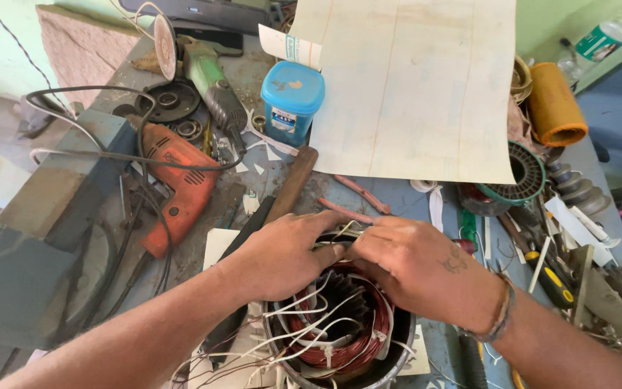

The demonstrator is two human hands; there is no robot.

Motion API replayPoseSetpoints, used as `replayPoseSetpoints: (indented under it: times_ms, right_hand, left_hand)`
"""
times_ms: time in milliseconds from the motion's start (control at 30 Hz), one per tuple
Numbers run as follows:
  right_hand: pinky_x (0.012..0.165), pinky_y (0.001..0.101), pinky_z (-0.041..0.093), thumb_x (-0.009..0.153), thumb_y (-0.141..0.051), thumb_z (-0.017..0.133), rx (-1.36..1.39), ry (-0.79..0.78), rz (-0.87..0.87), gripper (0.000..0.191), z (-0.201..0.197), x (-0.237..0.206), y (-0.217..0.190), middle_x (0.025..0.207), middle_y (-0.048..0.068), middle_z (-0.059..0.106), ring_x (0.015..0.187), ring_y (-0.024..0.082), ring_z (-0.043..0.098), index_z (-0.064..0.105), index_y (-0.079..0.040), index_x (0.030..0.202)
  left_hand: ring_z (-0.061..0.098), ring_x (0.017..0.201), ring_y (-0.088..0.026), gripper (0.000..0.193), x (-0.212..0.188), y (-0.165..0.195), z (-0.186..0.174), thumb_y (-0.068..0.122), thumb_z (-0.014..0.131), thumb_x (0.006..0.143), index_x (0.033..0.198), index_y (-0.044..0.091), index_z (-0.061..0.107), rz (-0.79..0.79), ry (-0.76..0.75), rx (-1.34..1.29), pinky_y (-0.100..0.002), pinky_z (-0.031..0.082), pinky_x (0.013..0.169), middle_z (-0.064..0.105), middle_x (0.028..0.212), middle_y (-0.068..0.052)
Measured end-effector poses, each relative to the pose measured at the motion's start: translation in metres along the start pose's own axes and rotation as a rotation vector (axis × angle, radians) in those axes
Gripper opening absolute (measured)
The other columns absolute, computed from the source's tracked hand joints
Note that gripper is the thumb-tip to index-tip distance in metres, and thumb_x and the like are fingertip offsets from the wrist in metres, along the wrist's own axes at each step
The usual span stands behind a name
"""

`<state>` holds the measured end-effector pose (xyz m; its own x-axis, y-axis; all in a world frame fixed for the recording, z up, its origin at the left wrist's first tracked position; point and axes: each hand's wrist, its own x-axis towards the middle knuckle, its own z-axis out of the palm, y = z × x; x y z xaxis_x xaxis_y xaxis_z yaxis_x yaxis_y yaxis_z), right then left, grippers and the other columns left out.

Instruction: The person works on an electric motor stator on a cluttered workbench, pressing and arranging copper coil windings inside the housing by hand. They use a wooden stick to push the windings into place, tap components with a mallet, and reposition the white lead wires around the coils.

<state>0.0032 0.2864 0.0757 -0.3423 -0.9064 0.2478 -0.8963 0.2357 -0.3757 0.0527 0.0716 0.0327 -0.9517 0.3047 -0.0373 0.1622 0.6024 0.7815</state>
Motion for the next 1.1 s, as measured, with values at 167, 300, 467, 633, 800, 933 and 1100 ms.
replayPoseSetpoints:
  times_ms: [167, 300, 467, 633, 800, 933, 1100]
  right_hand:
    - [0.06, 0.0426, 0.051, 0.083, -0.007, 0.073, 0.03, -0.024, 0.282, 0.011, -0.012, -0.008, -0.01, 0.082, 0.015, 0.061, 0.075, 0.036, 0.065, 0.065, -0.001, 0.087]
    - [0.058, 0.0428, 0.05, 0.083, -0.007, 0.073, 0.064, -0.043, 0.329, 0.013, -0.012, -0.007, -0.011, 0.082, 0.014, 0.064, 0.072, 0.035, 0.066, 0.07, -0.003, 0.095]
    - [0.062, 0.0415, 0.054, 0.081, -0.004, 0.072, 0.071, -0.099, 0.221, 0.02, -0.012, -0.007, -0.005, 0.091, 0.013, 0.07, 0.08, 0.036, 0.069, 0.072, -0.004, 0.101]
    - [0.068, 0.0401, 0.055, 0.082, -0.003, 0.071, 0.133, -0.1, 0.174, 0.019, -0.006, -0.007, 0.004, 0.09, 0.011, 0.071, 0.083, 0.033, 0.07, 0.073, -0.004, 0.102]
    - [0.072, 0.0414, 0.055, 0.081, 0.0, 0.07, 0.124, -0.097, 0.081, 0.024, 0.0, -0.004, 0.009, 0.093, 0.011, 0.071, 0.087, 0.034, 0.069, 0.073, -0.004, 0.105]
    - [0.071, 0.0426, 0.054, 0.079, 0.0, 0.072, 0.043, -0.117, 0.034, 0.026, -0.002, -0.001, 0.008, 0.091, 0.011, 0.069, 0.087, 0.035, 0.067, 0.073, -0.004, 0.105]
    - [0.073, 0.0411, 0.055, 0.075, -0.001, 0.071, 0.005, -0.037, 0.132, 0.029, 0.002, -0.009, -0.005, 0.093, 0.012, 0.068, 0.089, 0.035, 0.067, 0.07, -0.003, 0.105]
  left_hand:
    - [0.062, 0.119, -0.037, 0.054, 0.001, 0.002, -0.003, 0.038, 0.058, 0.094, 0.14, 0.01, 0.053, -0.012, -0.045, 0.041, -0.048, 0.046, 0.1, 0.07, 0.121, -0.02]
    - [0.065, 0.114, -0.038, 0.056, 0.008, 0.007, -0.009, 0.043, 0.057, 0.093, 0.141, 0.015, 0.051, -0.096, -0.146, 0.049, -0.049, 0.048, 0.098, 0.071, 0.116, -0.019]
    - [0.066, 0.111, -0.04, 0.054, 0.012, 0.017, -0.012, 0.045, 0.056, 0.093, 0.138, 0.016, 0.051, -0.197, -0.197, 0.168, -0.053, 0.048, 0.097, 0.073, 0.11, -0.019]
    - [0.066, 0.109, -0.041, 0.051, 0.011, 0.022, -0.013, 0.043, 0.058, 0.09, 0.136, 0.021, 0.055, -0.236, -0.178, 0.173, -0.054, 0.048, 0.097, 0.074, 0.107, -0.017]
    - [0.068, 0.106, -0.041, 0.05, 0.013, 0.017, -0.012, 0.041, 0.06, 0.088, 0.133, 0.021, 0.058, -0.226, -0.165, 0.162, -0.054, 0.05, 0.095, 0.074, 0.105, -0.017]
    - [0.067, 0.107, -0.041, 0.047, 0.015, 0.014, -0.011, 0.042, 0.06, 0.089, 0.128, 0.016, 0.061, -0.204, -0.166, 0.186, -0.054, 0.05, 0.095, 0.074, 0.106, -0.018]
    - [0.068, 0.107, -0.04, 0.049, 0.013, 0.013, -0.011, 0.044, 0.06, 0.088, 0.128, 0.016, 0.061, -0.197, -0.146, 0.157, -0.053, 0.05, 0.095, 0.074, 0.107, -0.017]
